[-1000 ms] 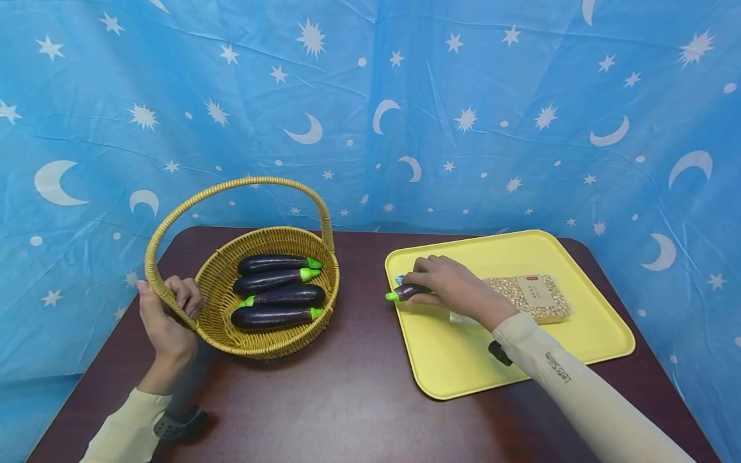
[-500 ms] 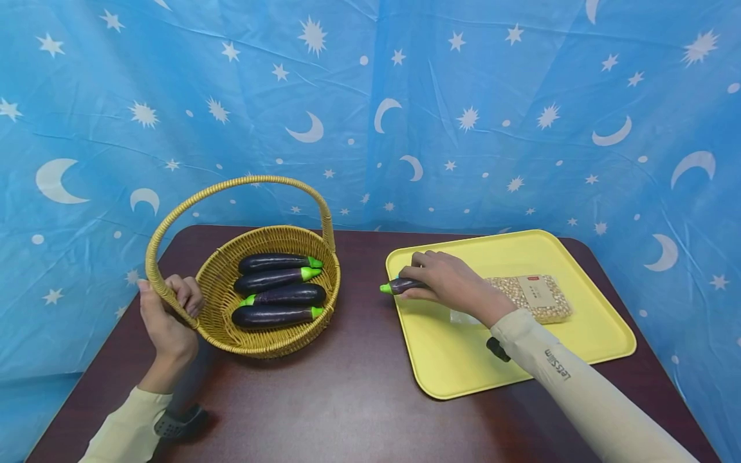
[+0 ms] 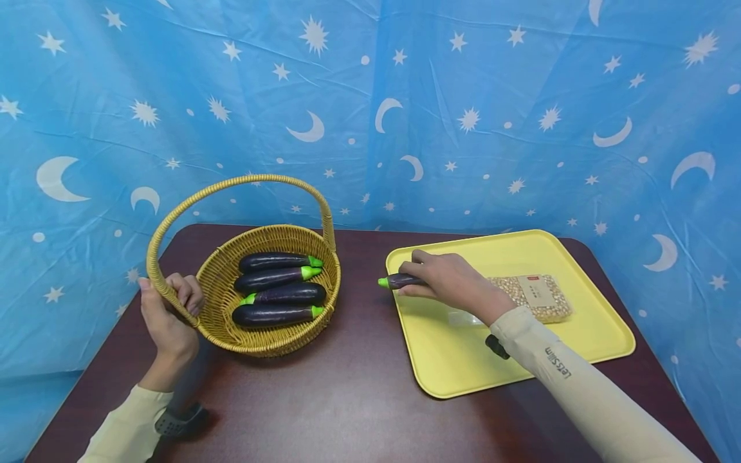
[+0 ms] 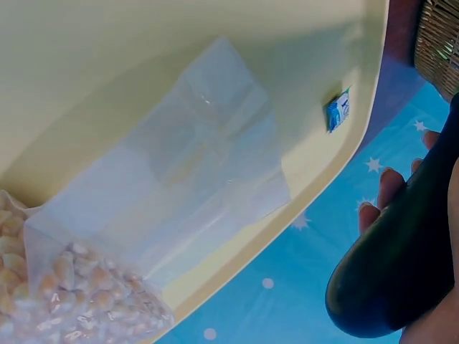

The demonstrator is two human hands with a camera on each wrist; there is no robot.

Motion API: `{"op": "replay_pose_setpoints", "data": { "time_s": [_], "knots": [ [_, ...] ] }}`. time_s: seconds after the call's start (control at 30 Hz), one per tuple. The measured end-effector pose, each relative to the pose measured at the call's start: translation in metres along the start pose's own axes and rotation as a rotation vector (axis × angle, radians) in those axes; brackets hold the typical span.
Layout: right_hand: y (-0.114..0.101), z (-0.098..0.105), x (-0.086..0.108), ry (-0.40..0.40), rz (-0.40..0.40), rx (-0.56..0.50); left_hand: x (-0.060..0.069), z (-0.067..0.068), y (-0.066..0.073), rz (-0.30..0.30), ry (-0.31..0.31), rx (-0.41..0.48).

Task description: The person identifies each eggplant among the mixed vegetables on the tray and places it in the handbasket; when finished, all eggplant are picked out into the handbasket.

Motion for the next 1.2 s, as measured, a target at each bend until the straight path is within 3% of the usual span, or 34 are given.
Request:
{"op": "replay_pose_setpoints", "data": {
  "time_s": [0.33, 0.7, 1.2],
  "knots": [
    [-0.009, 0.008, -0.007, 0.020, 0.027, 0.020, -0.001, -0.001, 0.001, -0.004, -0.004, 0.010],
    [-0.032, 0.020, -0.027, 0.057, 0.082, 0.034, -0.001, -0.001, 0.001, -0.001, -0.004, 0.020],
    [-0.053, 0.021, -0.053, 0.058, 0.109, 0.002, 0.000, -0.002, 0.002, -0.001, -0.012, 0.025]
  ]
}}
Point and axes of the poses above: each hand's wrist, its own x-axis away from the middle knuckle, its own z-axis out of the back of the hand, y = z × x, the point moved 10 cm from there along -x, towards the middle knuckle, and after that the axes turned 7 degrees about y, right-handed, at the moved point
